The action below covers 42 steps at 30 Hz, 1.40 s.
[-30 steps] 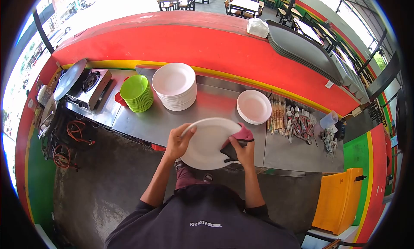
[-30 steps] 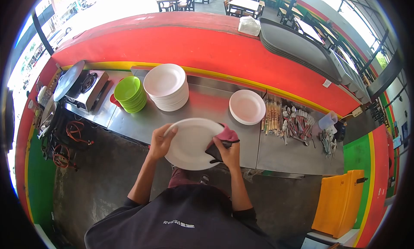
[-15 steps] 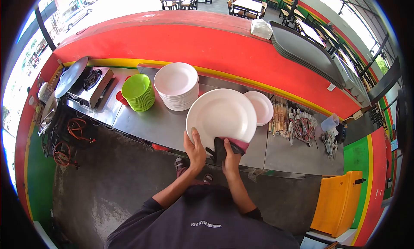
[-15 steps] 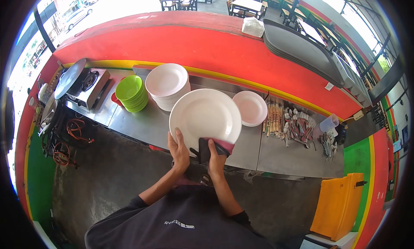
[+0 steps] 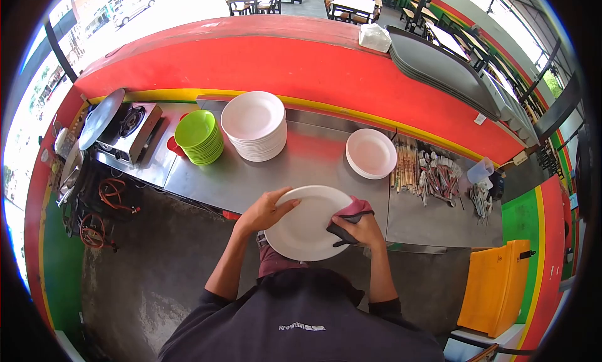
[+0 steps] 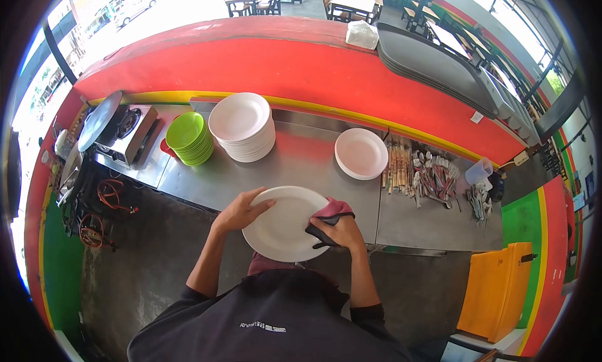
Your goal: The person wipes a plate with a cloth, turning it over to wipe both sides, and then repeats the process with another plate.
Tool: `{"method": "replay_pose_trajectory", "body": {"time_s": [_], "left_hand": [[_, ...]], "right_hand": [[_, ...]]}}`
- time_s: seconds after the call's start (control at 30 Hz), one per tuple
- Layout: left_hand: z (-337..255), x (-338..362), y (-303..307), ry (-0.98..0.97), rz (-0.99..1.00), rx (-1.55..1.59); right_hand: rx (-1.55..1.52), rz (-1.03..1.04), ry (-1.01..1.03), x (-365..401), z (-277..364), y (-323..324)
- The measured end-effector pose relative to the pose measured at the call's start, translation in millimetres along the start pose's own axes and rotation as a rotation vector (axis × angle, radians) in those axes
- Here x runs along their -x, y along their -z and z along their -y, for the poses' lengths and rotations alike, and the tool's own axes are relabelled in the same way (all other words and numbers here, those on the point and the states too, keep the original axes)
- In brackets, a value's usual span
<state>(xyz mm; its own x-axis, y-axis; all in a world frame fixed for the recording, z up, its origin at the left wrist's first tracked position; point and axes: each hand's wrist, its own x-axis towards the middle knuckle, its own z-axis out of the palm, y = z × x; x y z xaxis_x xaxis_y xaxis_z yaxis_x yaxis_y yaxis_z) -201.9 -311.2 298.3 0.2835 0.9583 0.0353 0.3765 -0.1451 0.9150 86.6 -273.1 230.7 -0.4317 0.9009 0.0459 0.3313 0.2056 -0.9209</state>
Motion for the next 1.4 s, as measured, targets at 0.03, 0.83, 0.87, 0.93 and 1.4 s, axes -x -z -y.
{"method": "replay_pose_trajectory", "body": {"time_s": [0.03,0.83,0.87,0.93,1.4], "left_hand": [[0.3,-0.3,-0.7,-0.028,0.062,-0.059],[33.9,-15.7,-49.4,0.279,-0.749,1.037],[36.5,-14.3,-43.0,0.31,-0.655,1.061],[43.5,-7.0,-30.2,0.373,-0.473,1.104],[50.6,24.7,-46.4,-0.027,-0.3,0.822]], "right_hand": [[0.031,0.088,0.0,-1.9,17.7,4.8],[-0.685,-0.632,0.16,25.1,3.9,-130.4],[-0.547,-0.542,0.258,31.7,-29.5,-124.4],[-0.313,-0.493,0.396,37.5,-117.4,-119.8],[-0.553,-0.95,0.013,-31.3,42.7,-24.5]]}}
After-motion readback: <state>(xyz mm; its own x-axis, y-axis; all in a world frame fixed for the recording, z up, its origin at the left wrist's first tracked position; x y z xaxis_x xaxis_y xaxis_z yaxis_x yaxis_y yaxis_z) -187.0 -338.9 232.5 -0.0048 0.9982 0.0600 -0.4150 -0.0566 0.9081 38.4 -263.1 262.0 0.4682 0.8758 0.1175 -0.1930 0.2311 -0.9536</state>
